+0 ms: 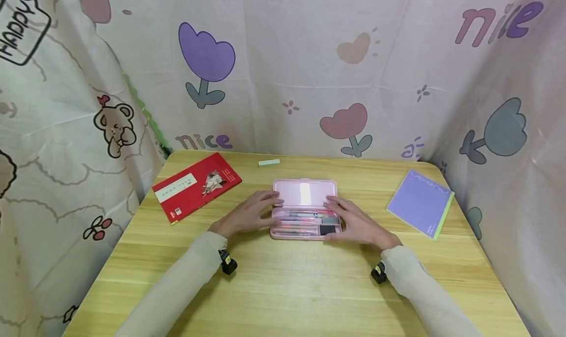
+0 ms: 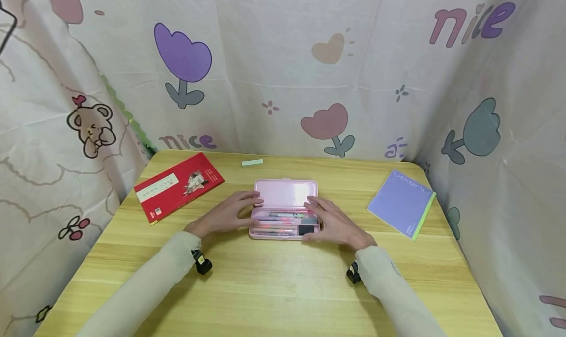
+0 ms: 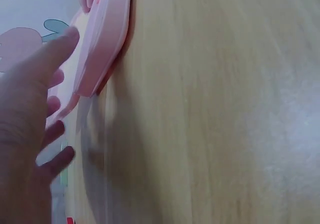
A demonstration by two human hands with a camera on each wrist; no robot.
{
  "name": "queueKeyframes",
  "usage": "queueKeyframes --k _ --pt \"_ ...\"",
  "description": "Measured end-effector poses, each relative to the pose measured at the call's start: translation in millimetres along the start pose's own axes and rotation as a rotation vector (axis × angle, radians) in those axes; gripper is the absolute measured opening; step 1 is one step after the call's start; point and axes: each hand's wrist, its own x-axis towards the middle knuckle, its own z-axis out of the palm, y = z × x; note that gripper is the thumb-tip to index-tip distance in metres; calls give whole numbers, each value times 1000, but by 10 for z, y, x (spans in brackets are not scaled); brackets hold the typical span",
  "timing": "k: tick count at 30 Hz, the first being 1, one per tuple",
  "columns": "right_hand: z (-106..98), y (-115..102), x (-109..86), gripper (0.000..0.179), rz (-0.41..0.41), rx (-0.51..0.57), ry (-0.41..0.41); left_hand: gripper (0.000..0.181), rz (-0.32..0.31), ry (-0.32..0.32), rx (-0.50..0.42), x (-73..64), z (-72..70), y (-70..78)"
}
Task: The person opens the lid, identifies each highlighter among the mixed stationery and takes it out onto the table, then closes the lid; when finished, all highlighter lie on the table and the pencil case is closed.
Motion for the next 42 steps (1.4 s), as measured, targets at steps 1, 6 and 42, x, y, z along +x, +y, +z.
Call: queueKeyframes --k 1,6,42 --pt "-3 -5 4 107 0 -4 -1 62 7 21 9 -7 -6 12" --pt "-10 -19 -2 108 6 -18 0 43 62 59 6 -22 -33 107" --pt "-4 -16 4 110 13 -17 16 20 -142 21 -249 -211 -263 86"
